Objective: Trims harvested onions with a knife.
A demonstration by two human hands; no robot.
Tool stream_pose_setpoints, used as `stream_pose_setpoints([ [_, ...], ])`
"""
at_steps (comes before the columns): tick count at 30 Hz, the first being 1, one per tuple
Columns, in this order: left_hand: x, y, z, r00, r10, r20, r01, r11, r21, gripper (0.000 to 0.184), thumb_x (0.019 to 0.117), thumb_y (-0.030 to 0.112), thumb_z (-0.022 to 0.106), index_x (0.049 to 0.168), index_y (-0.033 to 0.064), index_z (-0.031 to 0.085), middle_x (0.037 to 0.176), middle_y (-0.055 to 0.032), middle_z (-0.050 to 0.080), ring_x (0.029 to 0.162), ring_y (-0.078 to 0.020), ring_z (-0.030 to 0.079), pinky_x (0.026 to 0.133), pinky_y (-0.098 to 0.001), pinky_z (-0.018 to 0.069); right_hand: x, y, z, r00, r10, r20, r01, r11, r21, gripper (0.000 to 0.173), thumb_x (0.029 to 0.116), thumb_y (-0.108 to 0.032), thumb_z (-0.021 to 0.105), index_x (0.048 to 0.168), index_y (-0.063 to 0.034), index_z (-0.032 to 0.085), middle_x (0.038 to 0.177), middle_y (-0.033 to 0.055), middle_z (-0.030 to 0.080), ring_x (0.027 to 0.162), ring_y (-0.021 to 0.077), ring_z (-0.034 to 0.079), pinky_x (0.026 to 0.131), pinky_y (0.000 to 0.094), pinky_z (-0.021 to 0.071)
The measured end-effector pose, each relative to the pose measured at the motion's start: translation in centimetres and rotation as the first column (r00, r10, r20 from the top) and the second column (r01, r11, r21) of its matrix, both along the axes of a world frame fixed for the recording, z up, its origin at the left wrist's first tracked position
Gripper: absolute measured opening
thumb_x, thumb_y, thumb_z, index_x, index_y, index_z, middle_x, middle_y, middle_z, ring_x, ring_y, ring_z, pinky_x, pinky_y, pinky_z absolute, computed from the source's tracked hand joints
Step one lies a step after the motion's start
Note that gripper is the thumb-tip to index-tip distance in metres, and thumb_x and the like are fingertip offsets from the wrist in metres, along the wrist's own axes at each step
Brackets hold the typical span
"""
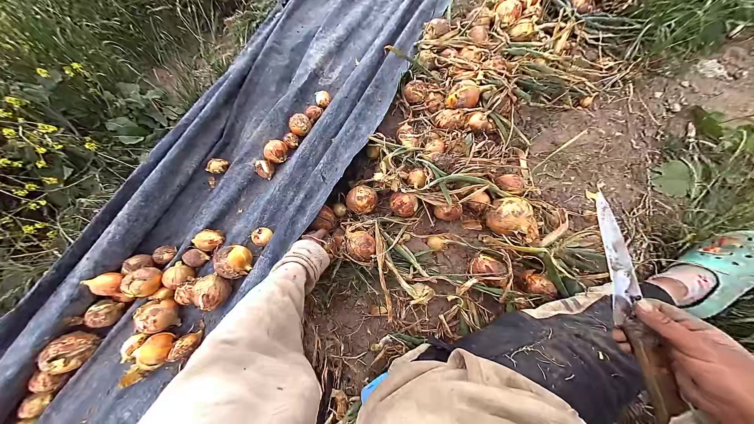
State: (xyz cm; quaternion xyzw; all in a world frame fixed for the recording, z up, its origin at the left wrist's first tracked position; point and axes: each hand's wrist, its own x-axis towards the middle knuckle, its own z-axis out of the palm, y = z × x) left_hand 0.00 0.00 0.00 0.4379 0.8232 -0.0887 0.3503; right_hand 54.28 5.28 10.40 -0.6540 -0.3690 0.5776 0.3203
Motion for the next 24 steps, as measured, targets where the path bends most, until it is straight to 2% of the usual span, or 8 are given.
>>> stream_pose_setpoints([
  [2,1.0,2.1,2.8,1.000,-0.020,0.017,0.020,1.000,0.005,0.074,0.0797,0.022,0.087,0.143,0.0073,0.052,0.135,-0.0257,0.061,0.128,-0.0414,0.058,0.109,-0.0591,0.0433,-0.1,-0.2,-0.3,0.999,0.044,-0.009,-0.044,0.999,0.026,0.021,0.1086,-0.019,0.042,0.103,-0.0099,0.061,0.071,-0.0005,0.066,0.055,0.0103,0.065,0.050,0.0254,0.0582],
  [5,4.2,5.5,7.0,0.985,-0.129,0.115,0.125,0.991,0.042,0.055,0.0924,0.011,0.073,0.143,0.0021,0.052,0.133,-0.0275,0.061,0.124,-0.0410,0.060,0.107,-0.0566,0.0451,0.2,-1.3,-0.4,0.991,0.133,0.028,-0.135,0.988,0.076,0.018,0.1048,-0.017,0.045,0.102,-0.0097,0.061,0.074,-0.0010,0.066,0.058,0.0093,0.065,0.054,0.0250,0.0586],
  [8,10.4,8.4,12.0,0.925,-0.279,0.260,0.244,0.957,0.160,0.060,0.0857,0.014,0.083,0.139,0.0064,0.056,0.126,-0.0232,0.065,0.116,-0.0369,0.064,0.104,-0.0563,0.0481,1.7,-2.2,-0.9,0.968,0.212,0.137,-0.238,0.948,0.212,0.013,0.0985,-0.020,0.052,0.097,-0.0114,0.061,0.073,-0.0019,0.065,0.059,0.0093,0.065,0.055,0.0252,0.0576],
  [11,18.1,10.7,15.0,0.763,-0.504,0.405,0.378,0.856,0.353,0.061,0.0841,0.015,0.084,0.138,0.0045,0.058,0.122,-0.0207,0.068,0.110,-0.0314,0.068,0.101,-0.0509,0.0513,2.7,-3.4,-0.9,0.968,0.204,0.145,-0.241,0.915,0.322,0.016,0.0945,-0.019,0.055,0.106,-0.0126,0.063,0.077,-0.0043,0.066,0.061,0.0063,0.064,0.056,0.0237,0.0576],
  [13,23.9,12.4,15.6,0.569,-0.625,0.534,0.437,0.780,0.447,0.058,0.0851,0.010,0.081,0.137,-0.0008,0.057,0.120,-0.0232,0.067,0.105,-0.0294,0.068,0.097,-0.0472,0.0541,3.5,-4.3,-0.5,0.976,0.165,0.141,-0.207,0.905,0.371,0.020,0.0944,-0.017,0.055,0.111,-0.0110,0.063,0.077,-0.0040,0.066,0.061,0.0063,0.064,0.057,0.0238,0.0573],
  [17,36.7,14.0,19.1,0.339,-0.721,0.605,0.658,0.641,0.395,0.061,0.0832,0.007,0.083,0.138,0.0003,0.057,0.121,-0.0212,0.067,0.106,-0.0266,0.068,0.097,-0.0449,0.0538,5.5,-6.1,0.3,0.994,-0.010,0.106,-0.040,0.887,0.461,0.018,0.0958,-0.016,0.061,0.113,-0.0114,0.064,0.077,-0.0024,0.068,0.062,0.0072,0.065,0.058,0.0253,0.0576],
  [21,44.6,11.6,16.7,0.148,-0.596,0.789,0.555,0.711,0.432,0.065,0.0676,0.010,0.087,0.125,-0.0017,0.058,0.100,-0.0067,0.071,0.087,-0.0090,0.069,0.083,-0.0282,0.0583,8.1,-7.8,1.6,0.986,-0.161,0.048,0.117,0.864,0.489,0.062,0.0744,-0.047,0.084,0.121,-0.0128,0.061,0.093,-0.0049,0.071,0.083,0.0040,0.069,0.074,0.0272,0.0603],
  [24,46.8,9.4,14.8,0.134,-0.515,0.847,0.540,0.754,0.373,0.065,0.0647,0.015,0.088,0.121,-0.0015,0.060,0.098,-0.0053,0.072,0.087,-0.0096,0.070,0.083,-0.0296,0.0594,9.8,-8.6,1.5,0.976,-0.216,0.027,0.169,0.832,0.529,0.055,0.0801,-0.049,0.081,0.115,-0.0102,0.063,0.091,-0.0045,0.069,0.083,0.0022,0.067,0.075,0.0259,0.0588],
])
